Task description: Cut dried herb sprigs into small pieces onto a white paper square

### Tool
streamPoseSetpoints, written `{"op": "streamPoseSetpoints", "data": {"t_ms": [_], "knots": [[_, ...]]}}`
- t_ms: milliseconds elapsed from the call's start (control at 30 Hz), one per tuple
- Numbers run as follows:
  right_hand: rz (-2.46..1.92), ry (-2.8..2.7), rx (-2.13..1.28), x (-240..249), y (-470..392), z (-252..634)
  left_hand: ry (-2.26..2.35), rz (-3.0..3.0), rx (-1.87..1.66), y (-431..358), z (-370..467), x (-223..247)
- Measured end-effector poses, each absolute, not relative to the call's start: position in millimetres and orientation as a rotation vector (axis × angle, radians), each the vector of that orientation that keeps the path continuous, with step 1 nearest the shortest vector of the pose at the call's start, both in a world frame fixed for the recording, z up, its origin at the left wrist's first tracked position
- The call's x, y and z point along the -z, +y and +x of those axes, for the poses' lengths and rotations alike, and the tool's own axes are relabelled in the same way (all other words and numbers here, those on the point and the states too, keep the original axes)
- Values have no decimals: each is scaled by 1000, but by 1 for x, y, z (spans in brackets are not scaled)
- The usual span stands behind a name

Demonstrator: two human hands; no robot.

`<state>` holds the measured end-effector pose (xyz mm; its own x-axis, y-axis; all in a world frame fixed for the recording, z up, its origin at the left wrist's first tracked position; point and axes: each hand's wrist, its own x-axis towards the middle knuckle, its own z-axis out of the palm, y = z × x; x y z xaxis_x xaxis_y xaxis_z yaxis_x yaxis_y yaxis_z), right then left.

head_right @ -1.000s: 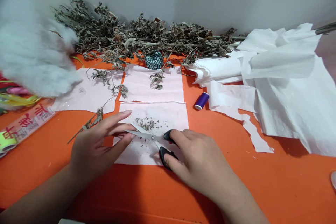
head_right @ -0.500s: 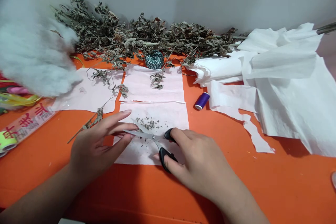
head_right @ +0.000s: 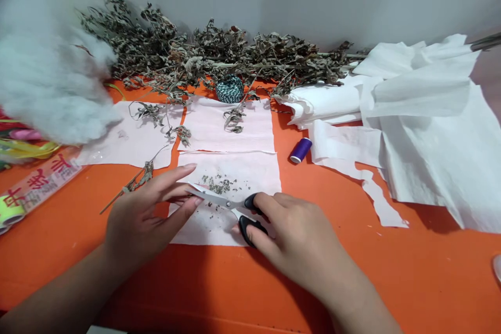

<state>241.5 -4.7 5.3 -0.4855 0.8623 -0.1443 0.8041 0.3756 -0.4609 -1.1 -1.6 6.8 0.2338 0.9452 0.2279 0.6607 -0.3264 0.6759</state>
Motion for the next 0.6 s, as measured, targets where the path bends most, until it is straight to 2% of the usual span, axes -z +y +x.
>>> {"op": "streamPoseSetpoints", "data": {"t_ms": [600], "knots": [[-1547,-2555,-714,-4,-6,241,1472,2062,-887,-4,-2,-3]]}}
